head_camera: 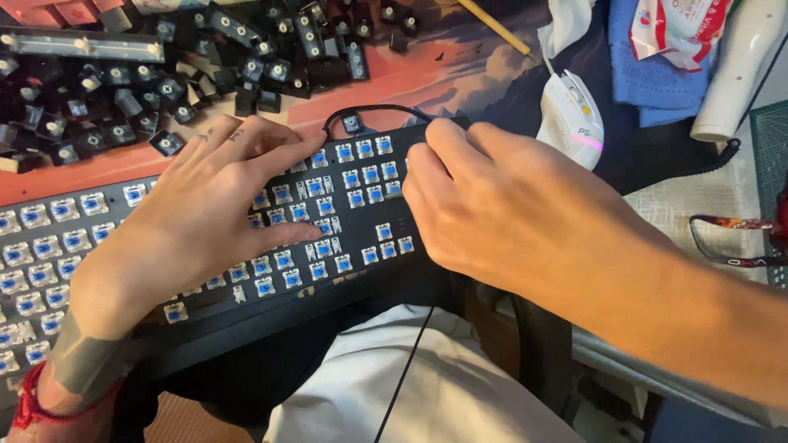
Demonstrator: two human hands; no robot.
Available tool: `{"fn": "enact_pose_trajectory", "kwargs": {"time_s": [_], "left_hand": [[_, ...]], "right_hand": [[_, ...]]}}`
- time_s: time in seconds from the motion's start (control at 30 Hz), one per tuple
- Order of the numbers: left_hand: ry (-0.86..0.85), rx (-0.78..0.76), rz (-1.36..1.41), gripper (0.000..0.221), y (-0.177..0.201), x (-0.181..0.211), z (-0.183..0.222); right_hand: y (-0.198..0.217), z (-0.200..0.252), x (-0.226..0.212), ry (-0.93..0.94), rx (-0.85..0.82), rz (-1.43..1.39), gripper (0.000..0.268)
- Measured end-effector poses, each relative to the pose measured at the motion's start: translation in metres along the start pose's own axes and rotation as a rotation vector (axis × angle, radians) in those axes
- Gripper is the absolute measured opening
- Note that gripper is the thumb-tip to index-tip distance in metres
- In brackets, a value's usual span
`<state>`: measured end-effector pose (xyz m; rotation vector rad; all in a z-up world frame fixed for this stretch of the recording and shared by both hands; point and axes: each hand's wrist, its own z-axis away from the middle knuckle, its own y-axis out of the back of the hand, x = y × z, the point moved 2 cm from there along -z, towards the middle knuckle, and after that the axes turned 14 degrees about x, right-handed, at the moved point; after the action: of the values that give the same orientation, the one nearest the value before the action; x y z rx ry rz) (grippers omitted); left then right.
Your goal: Using a switch puller tool to remove mechanical switches from a keyboard PCB and plate.
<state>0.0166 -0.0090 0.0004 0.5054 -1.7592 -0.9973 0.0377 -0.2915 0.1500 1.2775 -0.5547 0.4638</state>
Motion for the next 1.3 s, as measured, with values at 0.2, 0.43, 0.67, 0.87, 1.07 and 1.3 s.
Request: {"fn": "enact_pose_trajectory", "kwargs": {"time_s": [0.2, 0.43, 0.67, 0.87, 1.07, 1.3], "left_hand": [[0.0, -0.002, -0.002, 0.105, 0.001, 0.001, 0.0], [0.017, -0.012, 0.003, 0.107, 0.001, 0.0, -0.001], [-0.009, 0.01, -0.008, 0.105, -0.003, -0.004, 0.002], [-0.034, 0.025, -0.012, 0.105, -0.004, -0.006, 0.001], [-0.034, 0.034, 0.009, 0.106, -0.002, -0.004, 0.001], [-0.044, 0.044, 0.017, 0.105, -0.001, -0.003, 0.002]], "right_hand": [[0.004, -0.001, 0.002, -0.047, -0.022, -0.105, 0.044], [0.003, 0.001, 0.008, -0.1, -0.026, -0.089, 0.046], [0.007, -0.001, 0.016, -0.102, 0.027, -0.227, 0.048], [-0.001, -0.001, 0.015, -0.24, 0.033, -0.443, 0.023], [0.01, -0.006, 0.024, -0.305, 0.08, -0.654, 0.085], [0.007, -0.005, 0.019, -0.241, 0.144, -0.308, 0.061]]}}
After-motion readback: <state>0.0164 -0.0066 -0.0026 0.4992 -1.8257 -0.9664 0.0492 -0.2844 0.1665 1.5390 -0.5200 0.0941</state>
